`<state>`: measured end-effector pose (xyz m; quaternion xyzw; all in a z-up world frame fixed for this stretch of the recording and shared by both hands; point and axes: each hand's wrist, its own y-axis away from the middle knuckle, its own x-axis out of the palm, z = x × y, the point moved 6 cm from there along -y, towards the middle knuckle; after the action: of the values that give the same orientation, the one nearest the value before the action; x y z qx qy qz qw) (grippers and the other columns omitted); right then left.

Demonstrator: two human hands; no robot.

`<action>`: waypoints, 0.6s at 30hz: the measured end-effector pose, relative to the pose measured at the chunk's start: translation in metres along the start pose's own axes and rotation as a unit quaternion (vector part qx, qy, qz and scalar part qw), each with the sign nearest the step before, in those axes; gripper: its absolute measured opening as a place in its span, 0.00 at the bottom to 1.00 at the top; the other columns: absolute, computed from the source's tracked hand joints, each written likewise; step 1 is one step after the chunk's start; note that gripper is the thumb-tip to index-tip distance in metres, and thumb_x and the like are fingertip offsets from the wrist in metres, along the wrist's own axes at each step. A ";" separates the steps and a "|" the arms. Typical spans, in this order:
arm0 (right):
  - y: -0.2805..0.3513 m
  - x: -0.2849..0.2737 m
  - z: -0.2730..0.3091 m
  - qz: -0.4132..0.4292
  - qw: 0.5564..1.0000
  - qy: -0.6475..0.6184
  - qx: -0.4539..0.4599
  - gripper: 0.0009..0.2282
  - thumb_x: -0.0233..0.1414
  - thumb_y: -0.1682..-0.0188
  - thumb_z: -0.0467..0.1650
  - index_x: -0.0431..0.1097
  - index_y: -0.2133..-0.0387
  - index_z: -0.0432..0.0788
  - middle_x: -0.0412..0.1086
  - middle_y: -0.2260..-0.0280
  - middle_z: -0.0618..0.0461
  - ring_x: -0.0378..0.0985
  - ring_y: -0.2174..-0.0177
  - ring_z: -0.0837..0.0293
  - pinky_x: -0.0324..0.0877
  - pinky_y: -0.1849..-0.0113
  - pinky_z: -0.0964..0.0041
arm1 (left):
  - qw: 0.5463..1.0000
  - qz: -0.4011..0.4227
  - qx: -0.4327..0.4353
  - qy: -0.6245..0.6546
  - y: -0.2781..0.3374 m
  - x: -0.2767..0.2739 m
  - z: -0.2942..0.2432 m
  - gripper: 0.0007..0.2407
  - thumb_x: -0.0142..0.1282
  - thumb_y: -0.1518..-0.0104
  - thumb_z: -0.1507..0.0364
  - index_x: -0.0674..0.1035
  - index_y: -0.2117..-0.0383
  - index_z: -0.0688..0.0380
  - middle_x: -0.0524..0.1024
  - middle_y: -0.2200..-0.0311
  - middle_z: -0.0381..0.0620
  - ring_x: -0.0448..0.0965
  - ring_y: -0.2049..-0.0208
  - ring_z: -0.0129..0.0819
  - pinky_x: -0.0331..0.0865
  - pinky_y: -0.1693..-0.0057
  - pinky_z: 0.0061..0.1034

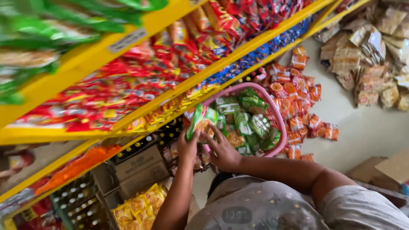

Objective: Stocking and organizing instant noodle packets on grocery store shelves.

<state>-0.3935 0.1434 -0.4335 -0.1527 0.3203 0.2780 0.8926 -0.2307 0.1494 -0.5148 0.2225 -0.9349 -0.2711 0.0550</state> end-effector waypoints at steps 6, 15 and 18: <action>-0.062 -0.074 0.102 -0.125 0.976 -0.034 -0.177 0.33 0.55 0.53 0.23 0.49 0.33 0.39 0.38 0.30 0.25 0.45 0.32 0.23 0.60 0.38 0.39 | 0.946 -0.028 0.321 -0.031 0.089 -0.009 -0.191 0.17 0.63 0.40 0.68 0.77 0.49 0.65 0.82 0.54 0.51 0.81 0.54 0.36 0.75 0.47 0.30; -0.184 -0.190 0.270 -0.252 0.884 -0.061 -0.388 0.27 0.58 0.46 0.23 0.54 0.36 0.43 0.43 0.29 0.34 0.48 0.30 0.35 0.59 0.34 0.47 | 0.654 -0.220 0.699 -0.188 0.192 -0.047 -0.418 0.18 0.58 0.32 0.76 0.67 0.39 0.62 0.71 0.42 0.55 0.75 0.42 0.51 0.70 0.35 0.39; -0.245 -0.205 0.288 -0.195 0.873 -0.227 -0.385 0.25 0.57 0.40 0.26 0.51 0.34 0.46 0.44 0.30 0.42 0.54 0.31 0.48 0.73 0.40 0.59 | 0.594 -0.211 0.725 -0.277 0.193 -0.045 -0.478 0.14 0.55 0.29 0.79 0.70 0.40 0.57 0.70 0.41 0.56 0.70 0.38 0.57 0.66 0.32 0.43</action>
<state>-0.2391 -0.0046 -0.0605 -0.4762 -0.0597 0.2268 0.8475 -0.1580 0.0848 -0.0067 0.2939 -0.7204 0.4435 -0.4449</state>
